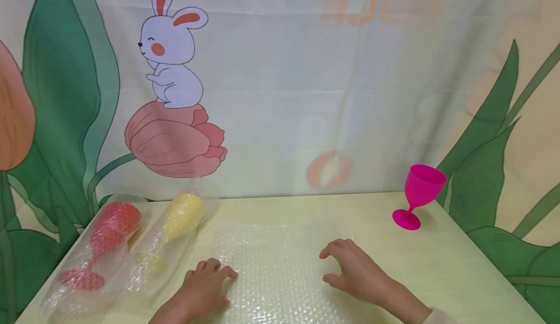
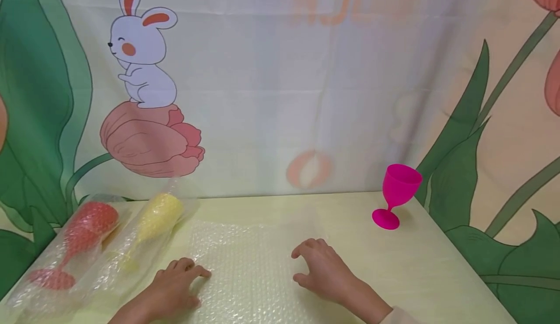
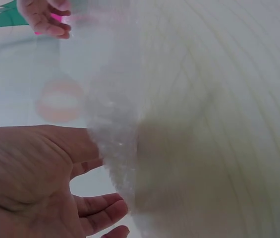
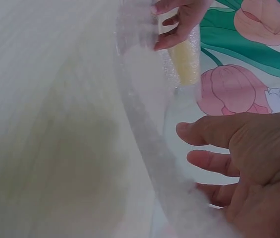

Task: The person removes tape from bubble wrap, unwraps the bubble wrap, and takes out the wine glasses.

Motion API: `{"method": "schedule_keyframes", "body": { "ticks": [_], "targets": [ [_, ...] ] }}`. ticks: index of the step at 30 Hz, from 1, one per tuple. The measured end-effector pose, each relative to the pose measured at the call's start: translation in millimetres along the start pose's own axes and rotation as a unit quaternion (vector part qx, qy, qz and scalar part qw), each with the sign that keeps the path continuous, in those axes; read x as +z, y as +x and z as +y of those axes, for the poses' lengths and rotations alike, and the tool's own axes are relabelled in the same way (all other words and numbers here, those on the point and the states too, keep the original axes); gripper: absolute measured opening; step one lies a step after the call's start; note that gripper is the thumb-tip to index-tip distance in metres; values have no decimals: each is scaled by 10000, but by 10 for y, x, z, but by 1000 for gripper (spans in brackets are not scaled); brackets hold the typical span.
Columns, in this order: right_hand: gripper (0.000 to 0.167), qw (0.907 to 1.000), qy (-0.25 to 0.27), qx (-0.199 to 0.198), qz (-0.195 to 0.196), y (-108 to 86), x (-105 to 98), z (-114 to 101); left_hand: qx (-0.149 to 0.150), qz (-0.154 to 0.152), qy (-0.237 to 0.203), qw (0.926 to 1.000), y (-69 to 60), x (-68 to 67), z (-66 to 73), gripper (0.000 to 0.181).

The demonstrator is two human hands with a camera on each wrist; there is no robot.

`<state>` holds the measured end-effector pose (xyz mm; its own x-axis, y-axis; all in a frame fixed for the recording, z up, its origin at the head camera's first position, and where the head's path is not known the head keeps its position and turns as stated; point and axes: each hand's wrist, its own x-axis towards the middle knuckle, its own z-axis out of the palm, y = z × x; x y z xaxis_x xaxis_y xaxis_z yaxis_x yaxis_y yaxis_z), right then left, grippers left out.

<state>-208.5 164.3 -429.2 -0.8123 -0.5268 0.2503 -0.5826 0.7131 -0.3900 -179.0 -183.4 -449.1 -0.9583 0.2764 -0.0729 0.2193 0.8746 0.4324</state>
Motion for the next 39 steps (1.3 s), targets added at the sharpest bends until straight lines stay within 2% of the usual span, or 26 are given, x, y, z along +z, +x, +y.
{"method": "schedule_keyframes", "body": {
  "ticks": [3, 8, 12, 20, 24, 31, 39],
  "targets": [
    [34, 9999, -50, -64, -70, -19, 56, 44, -61, 5, -199, 9998, -5, 6, -23, 48],
    [38, 9996, -115, -5, -240, -33, 143, 93, 19, 33, -498, 9988, 2, 3, -61, 50],
    [44, 9992, -215, 17, -339, -57, 207, 121, 13, -72, -741, 9972, 8, -11, -82, 51],
    [48, 9980, -573, 8, -279, -90, 312, 175, 32, -33, -1024, 9947, 9, -25, -85, 52],
    [44, 9975, -575, 57, -399, -100, 330, 194, -9, -9, -995, 9950, 16, -35, -77, 52],
    [41, 9972, -411, 133, -613, -104, 334, 199, 20, 212, -597, 9980, 42, -27, -82, 52],
    [43, 9967, -306, 257, -703, -115, 339, 194, 209, 468, -476, 9975, 44, -66, -119, 39]
  ]
}}
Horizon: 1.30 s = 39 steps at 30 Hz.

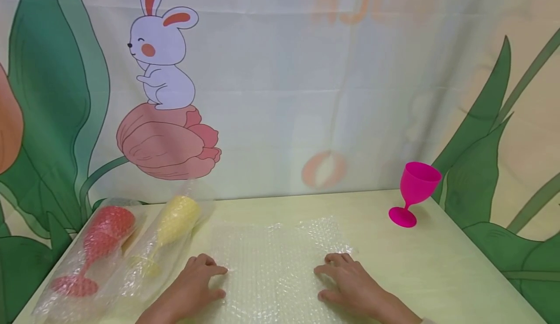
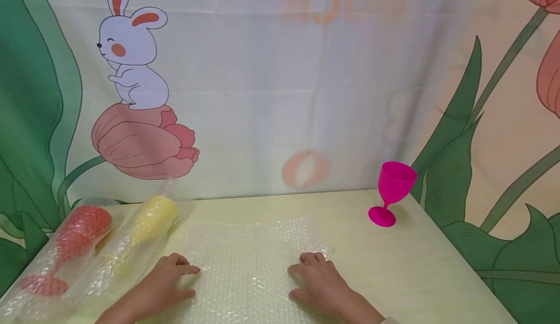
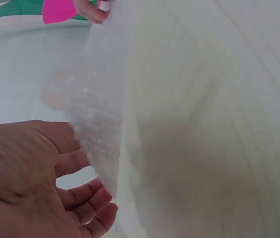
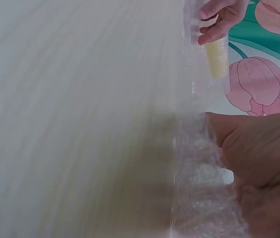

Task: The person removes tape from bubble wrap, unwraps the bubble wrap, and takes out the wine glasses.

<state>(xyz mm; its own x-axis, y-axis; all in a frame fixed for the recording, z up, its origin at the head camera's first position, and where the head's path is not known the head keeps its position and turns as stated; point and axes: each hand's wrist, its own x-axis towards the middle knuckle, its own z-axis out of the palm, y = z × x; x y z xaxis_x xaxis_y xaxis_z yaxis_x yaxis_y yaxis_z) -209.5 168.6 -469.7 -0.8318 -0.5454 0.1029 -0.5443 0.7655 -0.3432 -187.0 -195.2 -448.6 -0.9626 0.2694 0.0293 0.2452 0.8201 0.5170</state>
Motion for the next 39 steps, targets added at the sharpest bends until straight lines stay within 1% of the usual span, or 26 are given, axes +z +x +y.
{"method": "schedule_keyframes", "body": {
  "ticks": [3, 7, 11, 14, 17, 20, 22, 28, 30, 32, 33, 36, 39],
  "targets": [
    [44, 10000, -32, -13, -2, 4, 3, 4, 69, 183, -4, 9998, -2, -51, -3, 35],
    [44, 9999, -99, -22, -2, 12, 9, 5, 192, 565, 50, 9982, -6, -119, 22, 29],
    [44, 9999, -104, -12, -4, 9, 7, -2, 361, 969, 86, 9946, -4, -162, 66, 24],
    [44, 10000, -71, 11, -8, 4, 3, -6, 449, 1161, 98, 9922, 1, -182, 99, 23],
    [44, 10000, -38, 40, -26, -2, 2, -11, 517, 1335, 85, 9897, 12, -196, 124, 22],
    [44, 10000, -12, 67, -41, -6, 3, -14, 567, 1573, 49, 9859, 23, -219, 148, 23],
    [44, 10000, -28, 70, -35, -8, 2, -16, 536, 1733, -22, 9834, 28, -244, 169, 22],
    [44, 9999, -97, 63, -26, -9, -2, -15, 283, 2075, -278, 9774, 47, -357, 201, 18],
    [44, 9999, -87, 67, -38, -12, -4, -15, 211, 2146, -259, 9761, 55, -394, 182, 18],
    [44, 9999, -87, 56, -37, -13, -4, -10, 40, 2168, -240, 9759, 62, -438, 148, 18],
    [44, 9999, -82, 53, -39, -13, -5, -7, -87, 2166, -224, 9760, 67, -462, 124, 19],
    [43, 10000, -73, 49, -45, -13, -8, -2, -643, 2034, -186, 9768, 89, -533, 26, 27],
    [43, 9999, -49, 62, -71, -14, -13, -3, -1145, 1915, -116, 9747, 105, -588, -99, 35]
  ]
}}
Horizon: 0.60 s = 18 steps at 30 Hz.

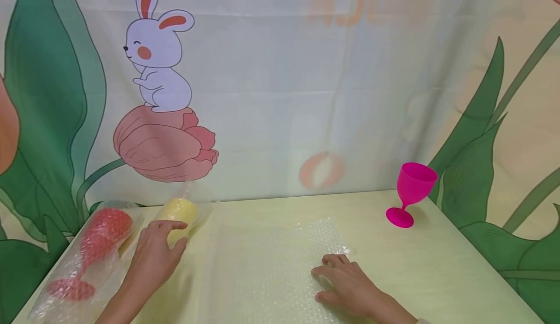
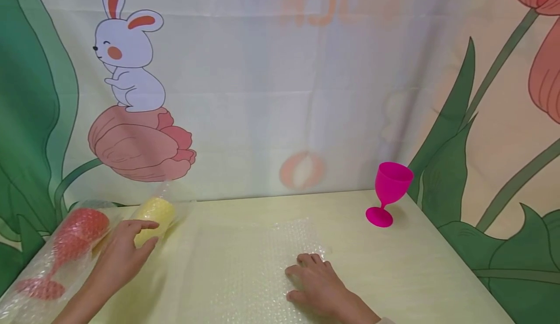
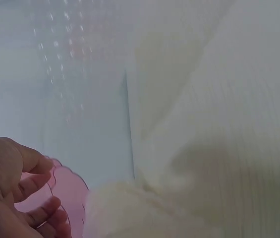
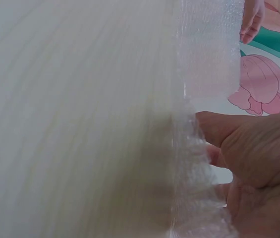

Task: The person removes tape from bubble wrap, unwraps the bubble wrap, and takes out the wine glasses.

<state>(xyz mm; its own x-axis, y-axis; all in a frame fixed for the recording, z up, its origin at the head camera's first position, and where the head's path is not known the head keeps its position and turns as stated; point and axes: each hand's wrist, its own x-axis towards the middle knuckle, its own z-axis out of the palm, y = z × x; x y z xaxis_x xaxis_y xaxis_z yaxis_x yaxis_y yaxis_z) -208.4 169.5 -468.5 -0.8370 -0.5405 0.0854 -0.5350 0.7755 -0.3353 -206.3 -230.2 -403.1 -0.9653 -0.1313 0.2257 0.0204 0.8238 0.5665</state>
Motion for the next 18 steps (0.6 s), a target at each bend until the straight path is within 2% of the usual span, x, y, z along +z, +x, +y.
{"method": "schedule_keyframes", "body": {
  "ticks": [5, 11, 18],
  "targets": [
    [43, 10000, -39, -7, 19, -8, -7, -4, -334, -72, 342, 9988, 83, -68, -170, 50],
    [43, 10000, -12, 17, -2, -17, -20, -14, -638, -511, 555, 9951, 227, -136, -284, 68],
    [44, 10000, -4, 67, -67, -18, -14, -10, -332, -578, 631, 9958, 298, -132, -383, 73]
  ]
}}
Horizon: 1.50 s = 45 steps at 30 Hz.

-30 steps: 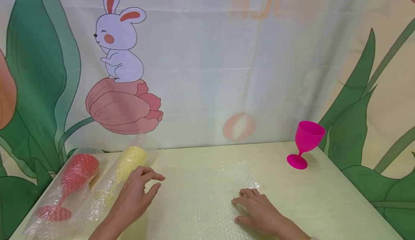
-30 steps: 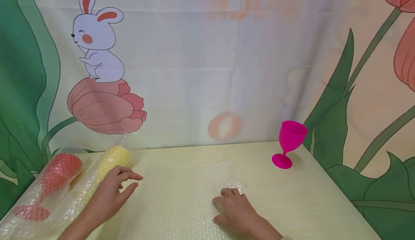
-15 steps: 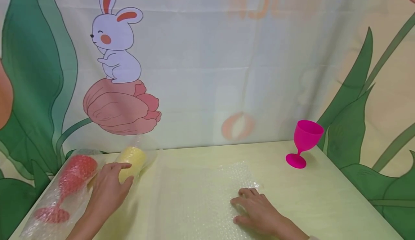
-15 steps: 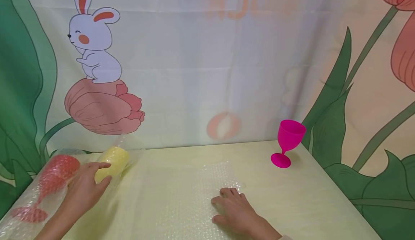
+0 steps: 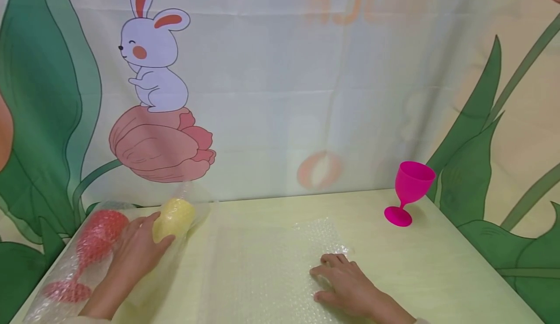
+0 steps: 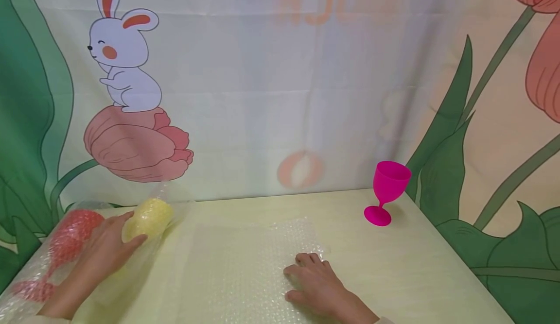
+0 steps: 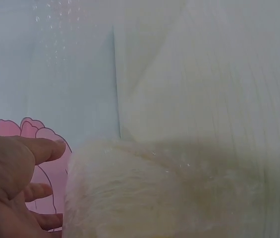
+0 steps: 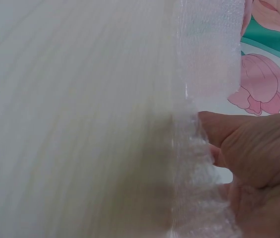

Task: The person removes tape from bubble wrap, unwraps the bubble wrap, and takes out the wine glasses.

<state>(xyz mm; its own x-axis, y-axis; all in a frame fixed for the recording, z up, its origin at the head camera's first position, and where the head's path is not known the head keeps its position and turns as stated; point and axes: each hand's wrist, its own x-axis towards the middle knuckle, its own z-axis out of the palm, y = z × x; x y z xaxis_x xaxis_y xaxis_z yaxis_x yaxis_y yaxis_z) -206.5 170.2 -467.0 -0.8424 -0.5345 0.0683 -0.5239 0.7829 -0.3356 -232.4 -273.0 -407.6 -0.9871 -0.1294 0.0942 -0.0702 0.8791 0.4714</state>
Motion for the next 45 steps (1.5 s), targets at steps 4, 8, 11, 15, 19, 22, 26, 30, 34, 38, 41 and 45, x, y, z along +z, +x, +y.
{"method": "schedule_keyframes", "body": {
  "ticks": [4, 8, 11, 15, 19, 22, 26, 30, 34, 38, 41, 45],
  "targets": [
    [44, 10000, 18, 13, -16, -3, 0, 0, -131, -262, 96, 9995, 62, 14, -11, 83],
    [44, 10000, 20, -9, 5, -8, 5, 4, -315, -536, 261, 9977, 119, 46, -26, 91],
    [45, 10000, 24, -40, 47, -9, 12, 6, -322, -577, 421, 9969, 141, 73, -45, 93],
    [44, 10000, 25, -31, 71, -7, 20, 4, -306, -565, 495, 9967, 155, 102, -69, 92],
    [44, 10000, 33, 11, 44, -3, 14, -7, -365, -661, 411, 9963, 173, 115, -105, 94],
    [44, 10000, 7, -1, 45, 2, 3, -16, -343, -719, 381, 9961, 181, 107, -132, 96],
    [43, 10000, -53, -37, 64, 9, -8, -26, -258, -793, 375, 9958, 188, 84, -169, 100],
    [43, 10000, -65, -24, 42, 12, -10, -28, -274, -831, 327, 9956, 204, 69, -189, 101],
    [44, 10000, -77, 31, -18, 14, -6, -23, -243, -691, 325, 9968, 204, 74, -203, 95],
    [44, 9999, -69, 61, -45, 15, -1, -18, -154, -460, 317, 9983, 189, 85, -212, 90],
    [44, 10000, -47, 56, -42, 11, 0, -14, -146, -433, 336, 9984, 188, 85, -204, 91],
    [44, 10000, -26, 27, -12, 7, 1, -11, -228, -579, 368, 9974, 200, 75, -180, 95]
  ]
}}
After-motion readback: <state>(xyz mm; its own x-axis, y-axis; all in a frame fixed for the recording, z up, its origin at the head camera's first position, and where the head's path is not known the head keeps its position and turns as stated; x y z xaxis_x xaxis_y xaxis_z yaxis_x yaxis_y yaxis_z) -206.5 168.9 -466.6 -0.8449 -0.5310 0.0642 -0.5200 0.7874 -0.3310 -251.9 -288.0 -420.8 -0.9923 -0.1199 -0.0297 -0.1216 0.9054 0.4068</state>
